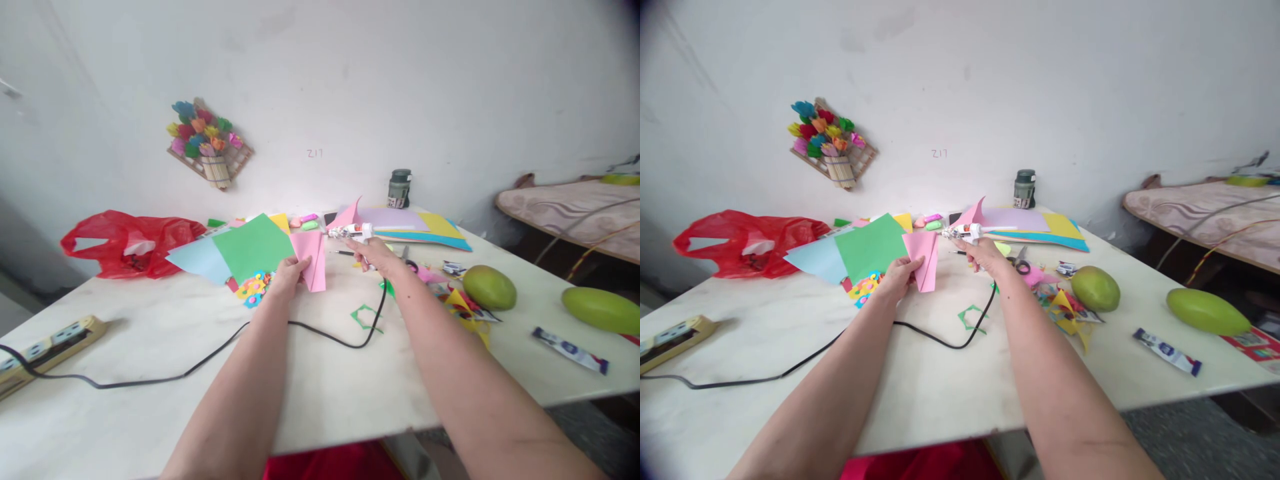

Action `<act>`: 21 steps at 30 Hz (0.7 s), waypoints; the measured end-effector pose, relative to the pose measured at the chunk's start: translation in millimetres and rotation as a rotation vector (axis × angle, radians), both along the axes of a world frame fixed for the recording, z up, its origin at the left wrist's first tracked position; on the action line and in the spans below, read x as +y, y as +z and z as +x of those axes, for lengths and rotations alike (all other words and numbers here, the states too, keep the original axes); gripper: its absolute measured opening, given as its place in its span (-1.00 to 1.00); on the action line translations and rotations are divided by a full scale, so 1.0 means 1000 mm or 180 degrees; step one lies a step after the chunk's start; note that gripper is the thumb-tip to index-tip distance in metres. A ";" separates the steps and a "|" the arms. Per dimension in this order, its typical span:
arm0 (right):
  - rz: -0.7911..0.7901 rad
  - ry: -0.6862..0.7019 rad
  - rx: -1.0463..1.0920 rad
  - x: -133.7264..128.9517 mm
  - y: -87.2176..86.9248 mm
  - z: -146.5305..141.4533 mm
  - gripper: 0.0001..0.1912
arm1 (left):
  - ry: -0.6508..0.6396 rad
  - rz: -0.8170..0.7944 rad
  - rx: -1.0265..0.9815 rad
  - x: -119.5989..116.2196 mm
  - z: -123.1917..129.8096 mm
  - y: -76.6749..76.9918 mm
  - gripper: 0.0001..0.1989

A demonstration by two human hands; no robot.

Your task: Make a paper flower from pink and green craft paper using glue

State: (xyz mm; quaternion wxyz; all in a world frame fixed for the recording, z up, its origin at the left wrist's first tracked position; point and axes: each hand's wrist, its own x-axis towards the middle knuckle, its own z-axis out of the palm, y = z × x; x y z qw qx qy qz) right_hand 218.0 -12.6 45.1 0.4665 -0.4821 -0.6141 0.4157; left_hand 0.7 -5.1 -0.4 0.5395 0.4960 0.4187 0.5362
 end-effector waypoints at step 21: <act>-0.0125 0.0199 -0.0142 -0.002 0.002 -0.002 -0.60 | 0.0203 0.0033 0.0031 0.000 -0.002 0.003 -0.66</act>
